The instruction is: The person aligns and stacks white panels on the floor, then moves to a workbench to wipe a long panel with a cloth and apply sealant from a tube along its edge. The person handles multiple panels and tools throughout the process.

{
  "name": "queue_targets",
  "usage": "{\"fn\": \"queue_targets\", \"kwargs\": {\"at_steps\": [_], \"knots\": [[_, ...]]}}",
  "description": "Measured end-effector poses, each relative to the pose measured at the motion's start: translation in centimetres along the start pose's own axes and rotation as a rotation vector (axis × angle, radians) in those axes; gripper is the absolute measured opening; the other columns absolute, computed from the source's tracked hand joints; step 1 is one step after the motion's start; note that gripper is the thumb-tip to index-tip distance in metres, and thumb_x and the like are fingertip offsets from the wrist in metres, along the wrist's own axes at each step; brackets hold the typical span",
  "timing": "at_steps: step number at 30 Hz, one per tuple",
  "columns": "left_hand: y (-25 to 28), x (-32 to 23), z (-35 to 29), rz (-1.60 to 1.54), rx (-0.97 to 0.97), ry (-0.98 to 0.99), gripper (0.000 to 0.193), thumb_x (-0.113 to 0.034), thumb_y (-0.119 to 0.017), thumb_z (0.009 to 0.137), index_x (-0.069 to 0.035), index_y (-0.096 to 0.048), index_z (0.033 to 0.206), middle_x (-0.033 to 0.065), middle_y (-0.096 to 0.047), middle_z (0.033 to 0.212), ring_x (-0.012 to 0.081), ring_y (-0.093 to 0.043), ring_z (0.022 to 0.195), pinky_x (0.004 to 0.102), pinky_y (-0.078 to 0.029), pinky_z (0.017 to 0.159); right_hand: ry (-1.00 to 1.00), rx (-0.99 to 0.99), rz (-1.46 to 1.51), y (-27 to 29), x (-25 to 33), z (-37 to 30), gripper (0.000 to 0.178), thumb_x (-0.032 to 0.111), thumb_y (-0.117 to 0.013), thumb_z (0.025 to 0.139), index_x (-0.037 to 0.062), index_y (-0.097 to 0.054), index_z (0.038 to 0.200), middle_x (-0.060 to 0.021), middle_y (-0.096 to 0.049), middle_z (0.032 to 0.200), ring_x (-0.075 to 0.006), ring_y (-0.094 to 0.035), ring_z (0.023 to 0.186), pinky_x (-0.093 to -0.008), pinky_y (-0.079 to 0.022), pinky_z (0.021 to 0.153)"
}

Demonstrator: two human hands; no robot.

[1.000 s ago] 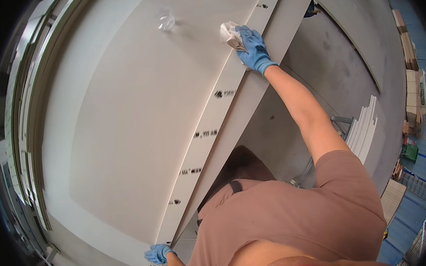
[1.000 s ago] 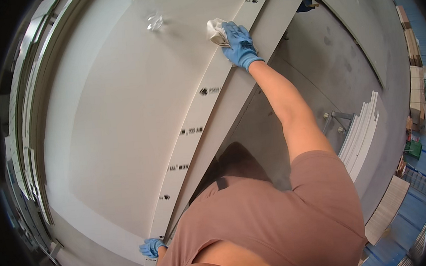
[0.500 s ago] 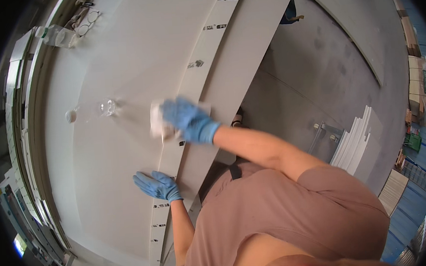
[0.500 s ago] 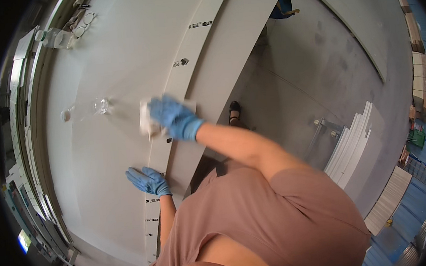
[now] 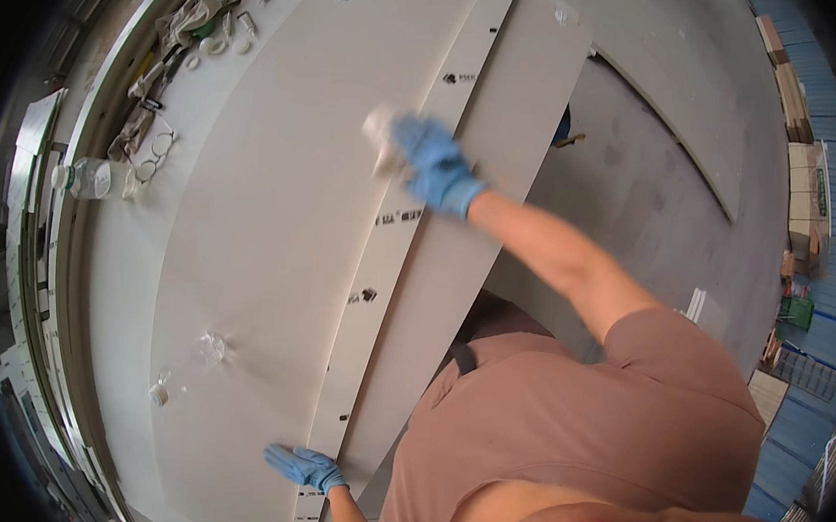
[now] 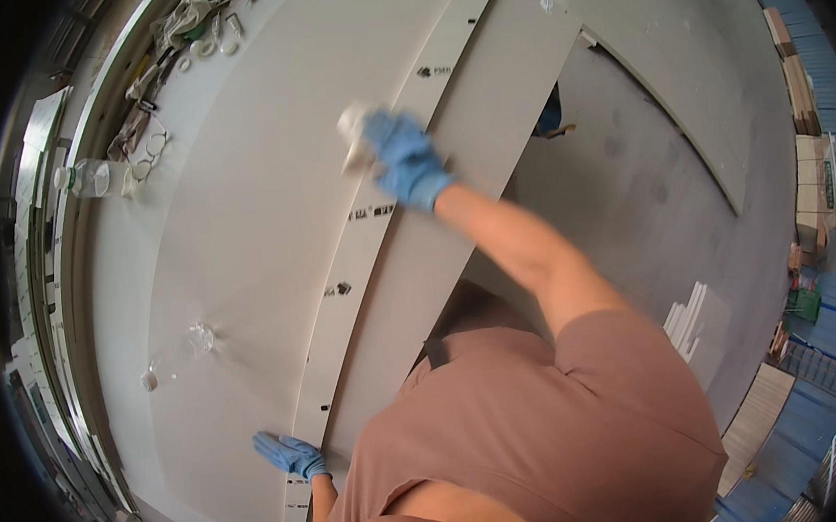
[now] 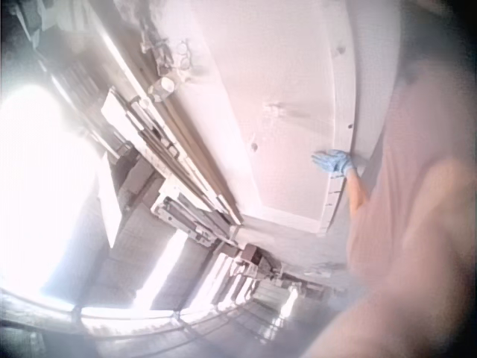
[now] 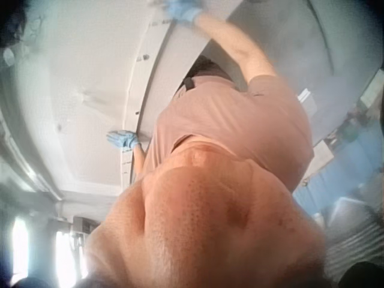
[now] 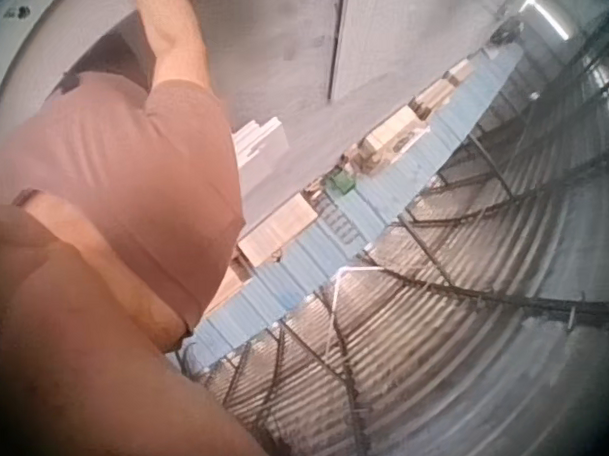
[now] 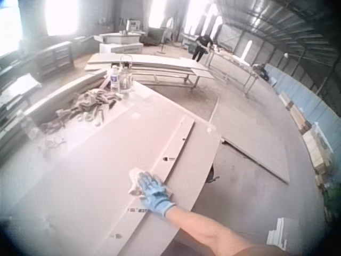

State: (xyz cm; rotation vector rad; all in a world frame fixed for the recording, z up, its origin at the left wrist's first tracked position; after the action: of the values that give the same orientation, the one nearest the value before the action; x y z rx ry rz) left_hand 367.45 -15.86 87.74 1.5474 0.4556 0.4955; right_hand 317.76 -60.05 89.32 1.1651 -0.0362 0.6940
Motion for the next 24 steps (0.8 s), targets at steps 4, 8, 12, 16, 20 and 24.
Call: {"fn": "queue_targets", "kwargs": {"at_steps": [4,8,12,16,20,24], "knots": [[1.6,-16.7,4.2,-0.389,-0.155,0.063,0.063,-0.029,-0.051,0.106,0.008,-0.039,0.156,0.027,-0.037,0.164,0.0416,-0.029,0.156,0.0522,-0.023,0.128,0.032,0.37,-0.047,-0.9,5.0,-2.6,0.07,0.028,-0.067,0.089,0.0063,-0.047,0.153,-0.017,-0.041,0.164,-0.0345,-0.034,0.155,-0.0495,-0.021,0.13],[2.3,-37.0,7.3,-0.515,-0.124,-0.253,0.066,-0.032,-0.054,0.103,0.006,-0.041,0.155,0.0297,-0.038,0.162,0.0468,-0.032,0.153,0.0544,-0.028,0.125,0.085,0.428,0.061,0.4,3.9,-1.3,0.071,0.032,-0.067,0.091,0.006,-0.047,0.154,-0.016,-0.038,0.167,-0.0321,-0.03,0.158,-0.0502,-0.017,0.131],[3.2,-43.5,8.5,-0.378,-0.169,-0.306,0.063,-0.034,-0.052,0.104,0.006,-0.046,0.152,0.031,-0.042,0.159,0.0497,-0.039,0.148,0.0564,-0.031,0.122,-0.034,0.438,0.067,0.8,-2.5,1.7,0.067,0.03,-0.071,0.089,0.0072,-0.053,0.149,-0.0152,-0.044,0.163,-0.0329,-0.037,0.154,-0.0495,-0.022,0.13],[2.8,-43.5,8.6,-0.316,-0.128,-0.297,0.064,-0.037,-0.046,0.108,0.005,-0.043,0.155,0.0276,-0.04,0.162,0.0473,-0.036,0.151,0.0552,-0.029,0.123,-0.058,0.069,-0.005,3.4,-19.8,8.3,0.064,0.025,-0.074,0.085,0.0075,-0.057,0.144,-0.0166,-0.056,0.153,-0.0372,-0.051,0.143,-0.0518,-0.035,0.122],[2.4,-44.2,8.4,-0.251,-0.104,-0.307,0.063,-0.038,-0.042,0.109,0.005,-0.043,0.155,0.0264,-0.041,0.162,0.0469,-0.036,0.151,0.0555,-0.028,0.124,-0.169,-0.065,-0.151,6.6,-39.6,16.6,0.059,0.028,-0.066,0.09,0.0043,-0.057,0.143,-0.0186,-0.062,0.144,-0.0388,-0.055,0.137,-0.05,-0.039,0.117],[2.2,-44.6,8.3,-0.22,-0.072,-0.298,0.062,-0.037,-0.04,0.11,0.006,-0.044,0.155,0.027,-0.041,0.162,0.0475,-0.035,0.151,0.0561,-0.028,0.124,-0.136,-0.079,-0.284,7.7,-42.8,18.4,0.062,0.03,-0.066,0.088,0.0017,-0.055,0.143,-0.0183,-0.06,0.146,-0.0387,-0.053,0.138,-0.0488,-0.035,0.118]]}}
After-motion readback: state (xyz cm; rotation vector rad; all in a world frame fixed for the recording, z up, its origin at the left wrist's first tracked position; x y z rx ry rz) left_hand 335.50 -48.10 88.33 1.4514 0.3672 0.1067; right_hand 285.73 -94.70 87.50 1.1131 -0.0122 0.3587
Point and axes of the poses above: each hand's wrist, its own z-axis towards the middle knuckle, its own y-axis out of the back of the hand, x = y × z, the point moved 4 cm from there along z, towards the middle knuckle
